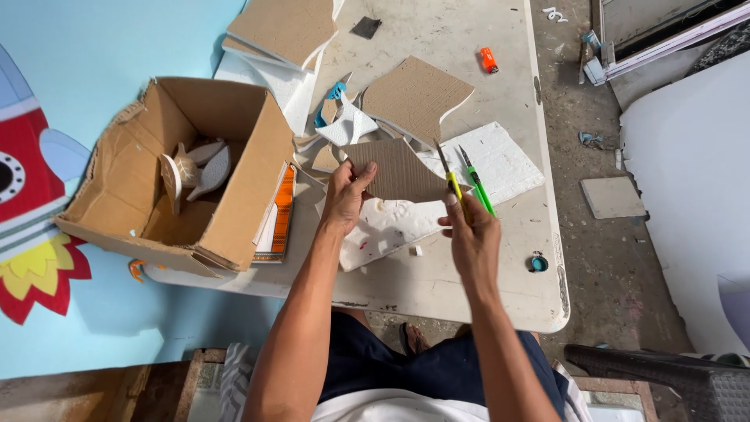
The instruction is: The person uses a yellow utility knife to cut a piece of corrugated cardboard on a white table. They trim the edges and then score and snap off a small section of the cardboard.
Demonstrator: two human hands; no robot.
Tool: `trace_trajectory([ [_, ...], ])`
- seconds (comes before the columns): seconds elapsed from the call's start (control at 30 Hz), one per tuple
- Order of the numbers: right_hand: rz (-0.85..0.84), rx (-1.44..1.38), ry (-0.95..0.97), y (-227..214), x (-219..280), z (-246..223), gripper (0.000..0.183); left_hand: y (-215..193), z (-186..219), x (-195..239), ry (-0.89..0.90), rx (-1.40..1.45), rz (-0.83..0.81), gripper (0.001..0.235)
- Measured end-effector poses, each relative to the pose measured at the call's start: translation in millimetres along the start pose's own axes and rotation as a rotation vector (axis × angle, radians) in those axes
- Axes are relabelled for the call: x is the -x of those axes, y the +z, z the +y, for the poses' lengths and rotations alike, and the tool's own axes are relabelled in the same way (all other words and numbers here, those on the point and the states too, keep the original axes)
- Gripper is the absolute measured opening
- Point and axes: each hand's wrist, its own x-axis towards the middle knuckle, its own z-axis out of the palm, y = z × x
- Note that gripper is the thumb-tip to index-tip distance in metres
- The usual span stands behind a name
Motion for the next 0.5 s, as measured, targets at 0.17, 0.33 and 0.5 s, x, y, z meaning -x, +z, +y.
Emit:
trace_trajectory([
  [0.17, -0.045, 0.553, -0.177, -18.6, -26.8, -39.9, 0.029, -8.3, -28.7, -12.4, 0.013, 0.024, 0.107, 0.039],
  [0.33, -0.09, 0.686, -0.302, -17.1, -47.3, -54.7, 0.028, 36.5, 70.2, 46.8, -0.084, 0.033, 0.176, 0.081],
  [0.5, -0.123, 0.814, -0.519, -1.0, -62.1, -46.7, 0.027, 36.6, 88.4, 54.4, 0.11, -0.176, 0.119, 0.071],
])
